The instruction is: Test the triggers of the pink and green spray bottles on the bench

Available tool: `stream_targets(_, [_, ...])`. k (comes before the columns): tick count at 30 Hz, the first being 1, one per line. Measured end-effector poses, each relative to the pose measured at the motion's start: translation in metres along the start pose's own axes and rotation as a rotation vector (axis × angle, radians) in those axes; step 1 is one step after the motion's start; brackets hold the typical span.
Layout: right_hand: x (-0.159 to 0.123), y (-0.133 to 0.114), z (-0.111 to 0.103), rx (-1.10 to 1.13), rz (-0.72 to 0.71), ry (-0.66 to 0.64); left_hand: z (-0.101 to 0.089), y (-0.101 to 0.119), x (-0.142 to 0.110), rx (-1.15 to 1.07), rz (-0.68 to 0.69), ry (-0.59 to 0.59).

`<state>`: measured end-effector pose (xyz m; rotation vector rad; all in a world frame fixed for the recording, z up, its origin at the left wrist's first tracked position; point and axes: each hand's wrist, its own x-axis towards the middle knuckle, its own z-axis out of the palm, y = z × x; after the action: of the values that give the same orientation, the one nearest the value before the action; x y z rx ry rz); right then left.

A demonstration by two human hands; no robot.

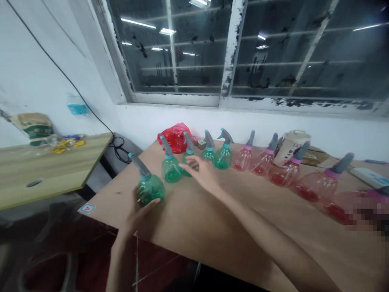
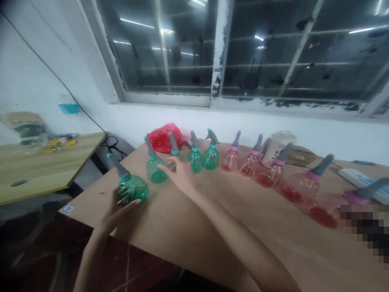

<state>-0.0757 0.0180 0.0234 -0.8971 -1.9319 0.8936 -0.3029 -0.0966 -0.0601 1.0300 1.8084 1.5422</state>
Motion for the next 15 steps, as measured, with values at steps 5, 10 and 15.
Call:
stream_targets(5, [0.054,-0.021,0.03,-0.258,-0.107,0.072,-0.003,-0.001,0.021,-0.03,0.017,-0.025])
stream_targets(10, [0.083,-0.034,0.045,-0.362,-0.039,0.027,-0.012,-0.004,0.033,-0.014,0.092,-0.041])
stream_targets(15, [0.094,-0.035,0.056,-0.418,-0.05,-0.023,-0.016,-0.007,0.043,0.028,0.122,-0.035])
